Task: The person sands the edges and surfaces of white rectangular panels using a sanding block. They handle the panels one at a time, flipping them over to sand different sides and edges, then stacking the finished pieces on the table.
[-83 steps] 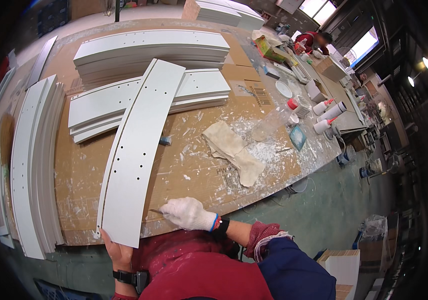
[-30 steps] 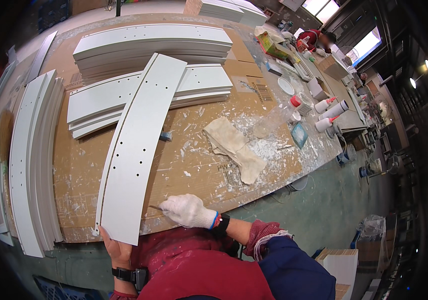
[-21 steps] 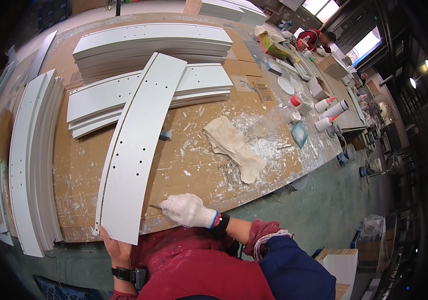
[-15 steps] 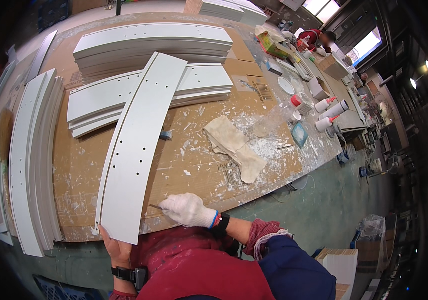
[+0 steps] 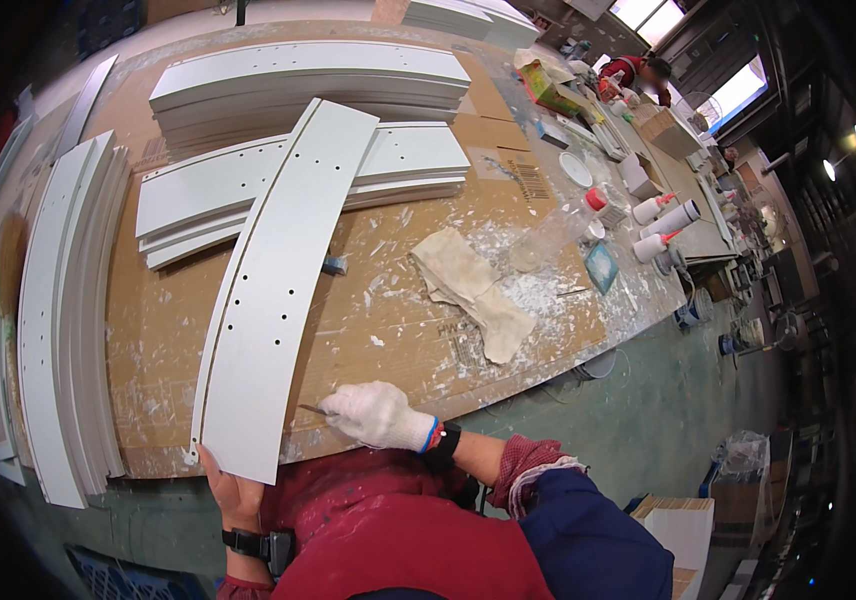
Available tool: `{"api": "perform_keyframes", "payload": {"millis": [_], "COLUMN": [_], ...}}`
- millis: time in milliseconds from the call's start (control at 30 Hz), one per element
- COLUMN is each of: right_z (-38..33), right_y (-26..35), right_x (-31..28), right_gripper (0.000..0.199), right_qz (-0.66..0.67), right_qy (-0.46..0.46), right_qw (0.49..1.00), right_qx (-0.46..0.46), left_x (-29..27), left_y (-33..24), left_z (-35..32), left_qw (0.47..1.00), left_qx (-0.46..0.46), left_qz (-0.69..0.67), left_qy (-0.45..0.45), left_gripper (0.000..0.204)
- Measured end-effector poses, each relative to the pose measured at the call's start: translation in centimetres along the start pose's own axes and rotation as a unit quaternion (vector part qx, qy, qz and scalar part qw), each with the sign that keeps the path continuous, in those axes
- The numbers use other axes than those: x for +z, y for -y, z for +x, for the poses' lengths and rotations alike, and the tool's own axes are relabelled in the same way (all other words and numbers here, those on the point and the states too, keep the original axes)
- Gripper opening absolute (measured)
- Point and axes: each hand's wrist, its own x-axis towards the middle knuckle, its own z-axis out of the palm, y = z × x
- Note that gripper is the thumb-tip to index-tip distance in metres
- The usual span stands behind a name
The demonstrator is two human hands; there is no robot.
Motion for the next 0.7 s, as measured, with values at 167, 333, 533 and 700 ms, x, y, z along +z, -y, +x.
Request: {"api": "perform_keyframes", "payload": {"millis": [167,333,533,700], "right_z": [0.3,0.6,0.2,0.2], "right_y": [0.6,0.7,0.5,0.1], "right_x": [-0.4,-0.5,-0.7,-1.1], "right_gripper": [0.015,0.021,0.02,0.02], "right_qz": [0.002,-0.009,-0.02,-0.014], "right_qy": [0.015,0.064,0.052,0.038], "right_qw": [1.0,0.997,0.998,0.999], "right_qx": [0.007,0.035,0.031,0.019], "left_x": [0.9,0.3,0.6,0.6], "left_y": [-0.4,-0.7,0.0,0.4], "left_z": [-0.3,-0.5,-0.1,-0.2], "left_qw": [0.997,0.996,0.997,0.997], "left_qx": [-0.052,-0.069,-0.047,-0.018], "left_qz": [0.051,0.036,0.045,0.045], "left_qy": [0.032,0.036,0.043,0.054], "left_gripper": [0.073,0.071,0.07,0.068]}}
